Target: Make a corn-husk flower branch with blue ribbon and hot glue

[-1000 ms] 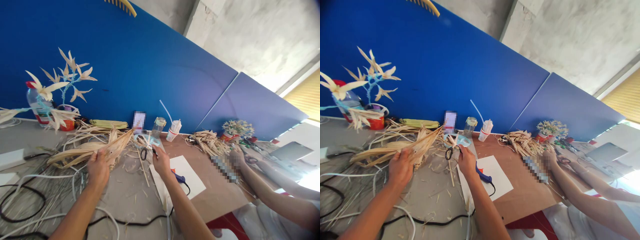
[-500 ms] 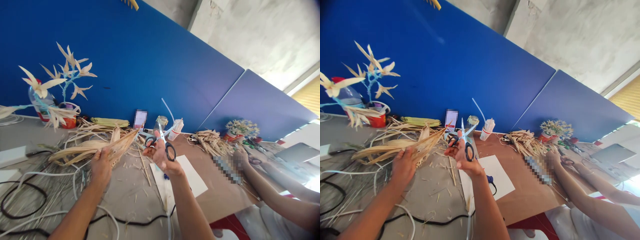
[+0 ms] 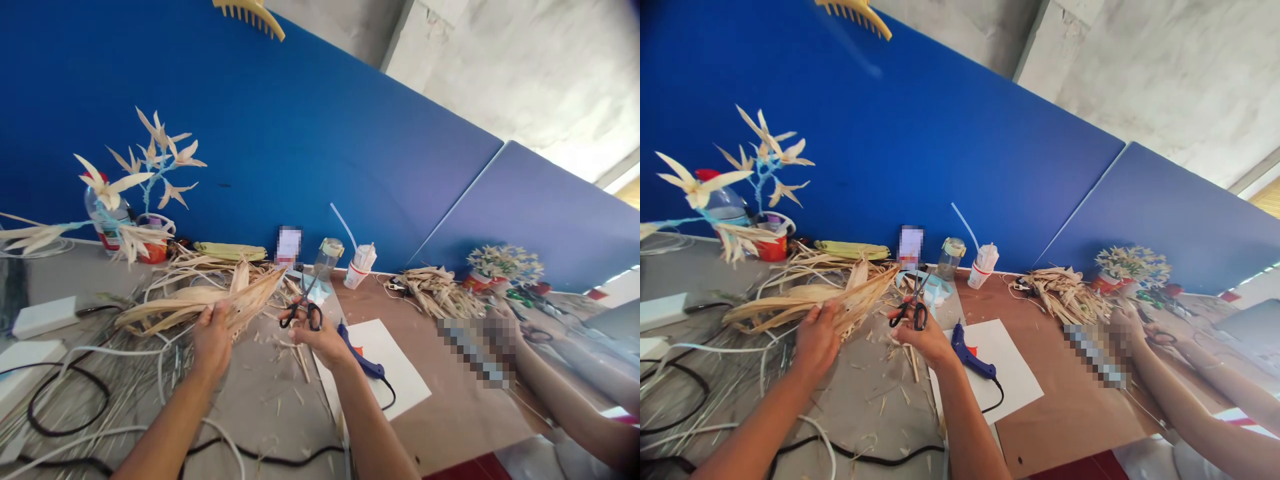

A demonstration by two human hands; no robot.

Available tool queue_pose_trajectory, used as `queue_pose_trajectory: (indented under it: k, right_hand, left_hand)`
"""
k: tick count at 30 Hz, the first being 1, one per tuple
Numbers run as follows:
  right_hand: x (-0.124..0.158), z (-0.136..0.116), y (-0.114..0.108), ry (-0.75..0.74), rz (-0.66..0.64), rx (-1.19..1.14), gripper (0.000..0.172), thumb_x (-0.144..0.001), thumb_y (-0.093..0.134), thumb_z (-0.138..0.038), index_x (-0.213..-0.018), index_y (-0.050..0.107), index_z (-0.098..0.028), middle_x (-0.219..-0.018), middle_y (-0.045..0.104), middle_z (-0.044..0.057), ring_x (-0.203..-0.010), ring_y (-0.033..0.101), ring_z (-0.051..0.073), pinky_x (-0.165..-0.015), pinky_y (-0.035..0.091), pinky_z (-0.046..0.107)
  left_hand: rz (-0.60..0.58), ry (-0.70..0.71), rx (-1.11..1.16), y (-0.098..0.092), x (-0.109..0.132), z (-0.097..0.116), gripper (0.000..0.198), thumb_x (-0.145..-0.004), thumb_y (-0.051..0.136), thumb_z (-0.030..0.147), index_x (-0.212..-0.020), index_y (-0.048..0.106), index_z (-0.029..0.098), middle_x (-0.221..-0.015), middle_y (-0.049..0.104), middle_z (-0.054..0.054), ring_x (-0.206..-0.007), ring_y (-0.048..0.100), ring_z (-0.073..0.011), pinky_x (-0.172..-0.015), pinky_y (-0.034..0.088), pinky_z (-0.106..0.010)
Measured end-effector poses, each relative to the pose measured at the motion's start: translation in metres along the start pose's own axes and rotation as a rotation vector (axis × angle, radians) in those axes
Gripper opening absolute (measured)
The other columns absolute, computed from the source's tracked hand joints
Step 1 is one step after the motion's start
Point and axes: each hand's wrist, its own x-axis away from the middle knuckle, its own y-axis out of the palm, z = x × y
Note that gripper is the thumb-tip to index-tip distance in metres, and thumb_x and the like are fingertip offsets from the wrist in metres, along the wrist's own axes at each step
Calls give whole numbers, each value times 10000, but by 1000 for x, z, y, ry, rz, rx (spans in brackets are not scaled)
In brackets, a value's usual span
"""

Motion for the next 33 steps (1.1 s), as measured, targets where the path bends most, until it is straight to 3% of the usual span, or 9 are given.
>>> queue_pose_trajectory:
  k: [4, 7, 10, 13, 16, 21, 26, 29, 33]
  right_hand:
    - [-1, 4, 4, -107, 72, -46, 576, -572, 756, -209, -1088, 504, -249, -784, 560, -24, -608, 454, 112, -530, 348, 220]
    - [4, 2, 1, -118, -68, -44, 744, -473, 822, -252, -1154, 523, -272, -950, 578, 10, -707, 480, 132, -647, 402, 259]
    - [9, 2, -3, -74, -149, -125, 811, -430, 820, -418, -1174, 556, -232, -1062, 592, 66, -736, 492, 149, -687, 408, 280]
    - [6, 9, -2, 14, -54, -231, 690, -544, 725, -549, -1132, 595, -212, -902, 637, 65, -606, 473, 128, -599, 398, 273]
    - [-1, 17, 2, 71, 62, -304, 494, -672, 673, -513, -1066, 617, -221, -747, 645, 28, -488, 435, 97, -516, 364, 242]
    - [-3, 18, 4, 170, 174, -367, 520, -639, 741, -447, -1078, 587, -215, -753, 669, 28, -508, 484, 98, -467, 358, 203]
    - [-1, 11, -4, 306, 216, -380, 397, -667, 722, -442, -949, 583, -200, -710, 643, 14, -510, 475, 86, -413, 312, 163]
    - [0, 10, -6, 250, 196, -311, 466, -683, 684, -491, -1018, 591, -181, -719, 662, 33, -502, 471, 91, -411, 308, 171]
    - [-1, 12, -6, 104, 274, -275, 478, -702, 670, -472, -1068, 597, -173, -688, 657, 18, -462, 424, 75, -437, 326, 185]
  left_hand:
    - [-28, -20, 22, -3, -3, -4, 222, -672, 673, 354, -773, 605, 168, -691, 663, 18, -598, 605, -123, -597, 496, -246]
    - [-51, -36, 19, -3, -3, -4, 255, -659, 681, 370, -788, 606, 164, -704, 672, 15, -606, 614, -129, -596, 494, -250]
    - [-45, -36, 5, -1, 0, -2, 219, -672, 665, 347, -779, 596, 169, -685, 665, 26, -583, 606, -125, -601, 492, -254]
    - [-34, -27, 15, 1, 1, -1, 169, -685, 646, 312, -765, 593, 173, -661, 657, 29, -595, 613, -133, -624, 499, -265]
    - [-26, -33, 12, 1, 2, -2, 167, -681, 650, 315, -757, 596, 176, -653, 655, 28, -618, 623, -143, -633, 506, -273]
    - [-24, -41, 11, 2, 3, 0, 181, -669, 654, 322, -752, 594, 173, -665, 664, 23, -608, 624, -141, -640, 516, -281]
    - [13, -65, -14, 7, 8, 5, 121, -679, 630, 267, -704, 542, 189, -616, 638, 32, -613, 630, -140, -596, 511, -251]
    - [-4, -66, 9, 7, 8, 3, 101, -688, 630, 242, -729, 552, 193, -634, 650, 30, -600, 627, -135, -577, 507, -240]
    - [-20, -65, 19, 5, 6, -1, 99, -703, 641, 245, -761, 577, 196, -679, 671, 26, -562, 608, -119, -544, 491, -225]
